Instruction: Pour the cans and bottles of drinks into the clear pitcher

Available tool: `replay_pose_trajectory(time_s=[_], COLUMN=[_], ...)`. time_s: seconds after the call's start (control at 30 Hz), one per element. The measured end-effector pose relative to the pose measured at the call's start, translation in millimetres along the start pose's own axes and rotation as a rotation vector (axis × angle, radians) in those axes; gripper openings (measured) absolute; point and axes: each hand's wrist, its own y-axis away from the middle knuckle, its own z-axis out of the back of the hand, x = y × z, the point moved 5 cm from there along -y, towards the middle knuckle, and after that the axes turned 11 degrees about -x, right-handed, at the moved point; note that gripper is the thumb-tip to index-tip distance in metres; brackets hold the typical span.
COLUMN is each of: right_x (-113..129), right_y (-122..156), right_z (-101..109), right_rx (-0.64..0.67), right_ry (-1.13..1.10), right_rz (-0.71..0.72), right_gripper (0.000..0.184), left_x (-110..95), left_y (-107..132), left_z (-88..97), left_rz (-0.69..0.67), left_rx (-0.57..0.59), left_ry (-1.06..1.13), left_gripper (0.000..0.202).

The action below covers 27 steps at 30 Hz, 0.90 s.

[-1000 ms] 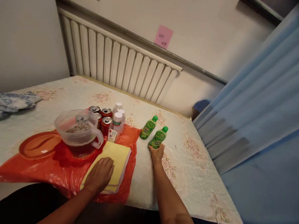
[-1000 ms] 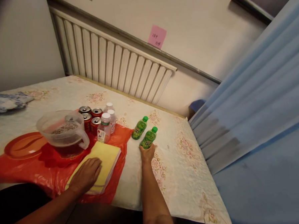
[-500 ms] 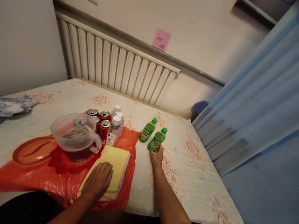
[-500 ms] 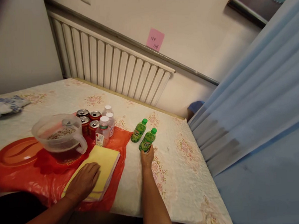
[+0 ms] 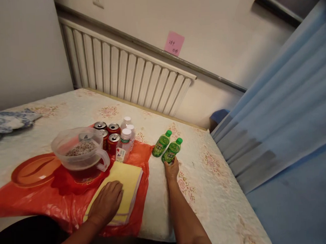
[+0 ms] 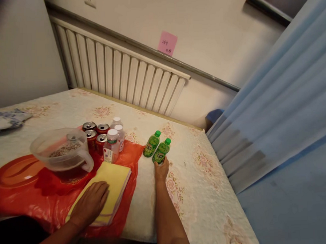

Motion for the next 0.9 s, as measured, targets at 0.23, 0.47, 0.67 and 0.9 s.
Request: replay_pose_trajectory(time_s=[0.23,0.47,0.67,0.9], right_x=[-2.9,-3.2,-1.2,-0.4], right_y=[-4.2,-5.7,-6.2,-6.3], right_z=[-7.3,-9.1,-8.4,-8.4], right_rx=[0.002,0.006,0.017,0.018], right_ry=[0.007,0.019,0.019,0.015], right_rz=[0.008,0.000,0.006,0.014], right_gripper=[0.065,0.065,0.062,0.063], left_x=[1.5,0.9,0.8,1.8], left_y=[0.7,0.2,0.0,2.0], left_z=[-1.4,0.6,1.1,-1.6], left_rz=[0.015,0.023,0.028,0.019], left_rx=[0.010,0.010,0.005,0.012], left_ry=[0.012,0.025,0.024,0.014], left_gripper=[0.020,0.022,0.020,0.021])
